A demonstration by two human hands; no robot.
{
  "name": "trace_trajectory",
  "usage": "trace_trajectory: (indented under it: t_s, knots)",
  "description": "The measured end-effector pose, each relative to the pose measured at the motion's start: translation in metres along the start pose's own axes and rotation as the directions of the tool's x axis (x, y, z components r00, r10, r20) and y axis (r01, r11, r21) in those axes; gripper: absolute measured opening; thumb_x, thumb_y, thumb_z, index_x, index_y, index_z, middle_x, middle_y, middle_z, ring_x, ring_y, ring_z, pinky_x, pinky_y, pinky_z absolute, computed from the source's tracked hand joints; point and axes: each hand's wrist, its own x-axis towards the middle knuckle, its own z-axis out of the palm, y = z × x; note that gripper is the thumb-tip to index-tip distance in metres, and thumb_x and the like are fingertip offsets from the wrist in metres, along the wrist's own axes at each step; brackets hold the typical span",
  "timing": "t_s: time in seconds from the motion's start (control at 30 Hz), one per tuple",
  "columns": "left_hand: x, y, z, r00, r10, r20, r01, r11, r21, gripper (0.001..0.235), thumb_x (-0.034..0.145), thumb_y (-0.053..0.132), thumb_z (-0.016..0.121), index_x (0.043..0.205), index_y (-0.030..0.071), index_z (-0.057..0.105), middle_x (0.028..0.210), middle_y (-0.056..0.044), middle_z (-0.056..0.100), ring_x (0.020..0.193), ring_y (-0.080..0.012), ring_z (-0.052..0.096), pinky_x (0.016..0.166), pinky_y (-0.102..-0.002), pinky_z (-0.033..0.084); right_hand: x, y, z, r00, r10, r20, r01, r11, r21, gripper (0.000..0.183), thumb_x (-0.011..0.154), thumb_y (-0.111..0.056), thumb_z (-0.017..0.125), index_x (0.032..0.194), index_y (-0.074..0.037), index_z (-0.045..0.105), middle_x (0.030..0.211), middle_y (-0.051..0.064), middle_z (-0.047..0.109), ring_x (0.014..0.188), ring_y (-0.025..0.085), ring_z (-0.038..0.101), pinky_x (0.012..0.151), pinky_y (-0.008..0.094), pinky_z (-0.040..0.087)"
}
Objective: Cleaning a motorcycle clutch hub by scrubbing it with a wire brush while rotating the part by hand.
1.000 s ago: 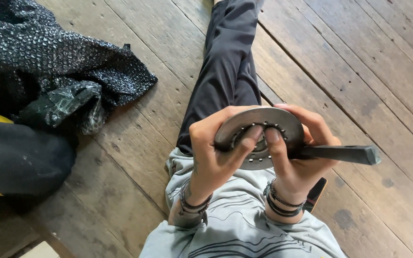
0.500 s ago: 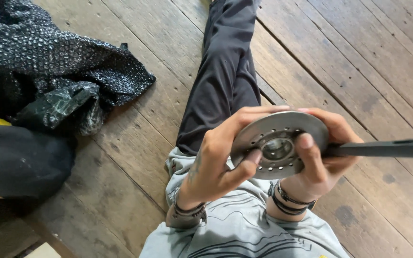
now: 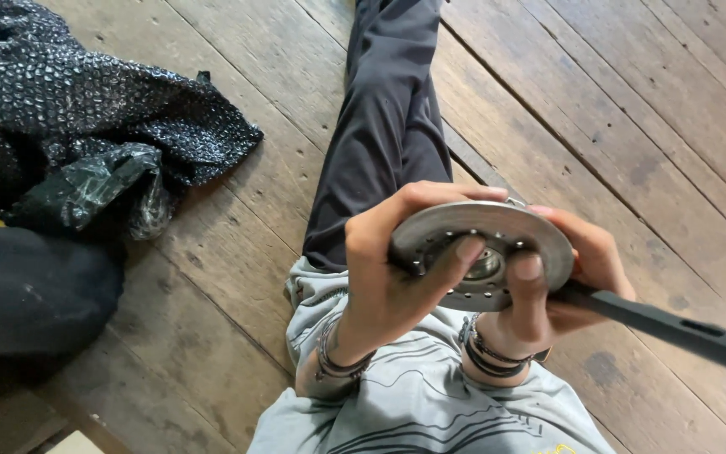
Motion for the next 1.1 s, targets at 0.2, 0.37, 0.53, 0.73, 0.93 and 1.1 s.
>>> trace_trajectory:
  t_s: [0.2,0.37,0.53,0.73,0.93,1.1]
  knots:
    - [-0.002,0.008,-0.003,0.996,-0.026,0.086,0.025,1.000,0.019,0.033,0.106,0.029,0.049,0.121,0.002,0.059,0.124,-0.014,0.070,0.116,-0.0264,0.073,0.102,-0.035,0.060,0.003,-0.003,0.003,0.996,0.076,-0.050,-0.076,0.997,0.016,0.036,0.088,-0.034,0.064,0.099,0.000,0.064,0.074,0.010,0.056,0.060,0.015,0.044,0.063,0.029,0.033]
    - [-0.004,0.011,-0.011,0.983,0.030,0.180,-0.050,0.993,0.104,0.042,0.109,0.035,0.036,0.127,0.001,0.053,0.134,-0.018,0.066,0.125,-0.0336,0.073,0.108,-0.039,0.059,0.008,0.001,0.006,0.995,0.059,-0.080,-0.055,0.998,0.041,0.041,0.091,-0.043,0.062,0.098,-0.003,0.062,0.089,0.007,0.058,0.075,0.018,0.052,0.074,0.030,0.040]
    - [-0.005,0.010,-0.018,0.950,0.032,0.311,-0.093,0.978,0.186,0.046,0.097,0.008,0.053,0.141,0.002,0.044,0.143,-0.017,0.063,0.126,-0.0295,0.075,0.105,-0.033,0.066,0.010,-0.003,0.013,0.979,0.151,-0.136,-0.129,0.979,0.161,0.039,0.087,-0.041,0.062,0.097,-0.004,0.058,0.086,0.003,0.051,0.073,0.014,0.046,0.071,0.031,0.035]
    - [-0.010,-0.006,-0.011,0.977,0.081,0.195,-0.120,0.973,0.197,0.049,0.090,0.016,0.069,0.132,0.001,0.050,0.131,-0.014,0.067,0.117,-0.0282,0.076,0.097,-0.033,0.064,0.012,-0.008,0.018,0.979,0.161,-0.126,-0.130,0.966,0.223,0.038,0.085,-0.039,0.065,0.097,-0.004,0.060,0.078,0.007,0.055,0.069,0.016,0.049,0.068,0.029,0.037]
    - [-0.011,-0.005,-0.008,0.981,0.101,0.163,-0.134,0.969,0.207,0.046,0.088,0.013,0.067,0.128,-0.001,0.049,0.129,-0.017,0.068,0.117,-0.0316,0.076,0.098,-0.034,0.064,0.010,-0.007,0.014,0.989,0.089,-0.119,-0.075,0.990,0.120,0.037,0.089,-0.039,0.062,0.096,-0.003,0.060,0.079,0.005,0.054,0.066,0.015,0.047,0.067,0.030,0.036]
    - [-0.008,-0.001,-0.013,0.969,0.109,0.220,-0.147,0.976,0.162,0.040,0.096,0.021,0.059,0.128,0.000,0.047,0.131,-0.020,0.067,0.120,-0.0339,0.076,0.095,-0.035,0.065,0.007,-0.001,0.009,0.990,0.086,-0.112,-0.069,0.986,0.151,0.038,0.087,-0.039,0.065,0.095,-0.002,0.062,0.081,0.006,0.057,0.062,0.016,0.047,0.063,0.030,0.035]
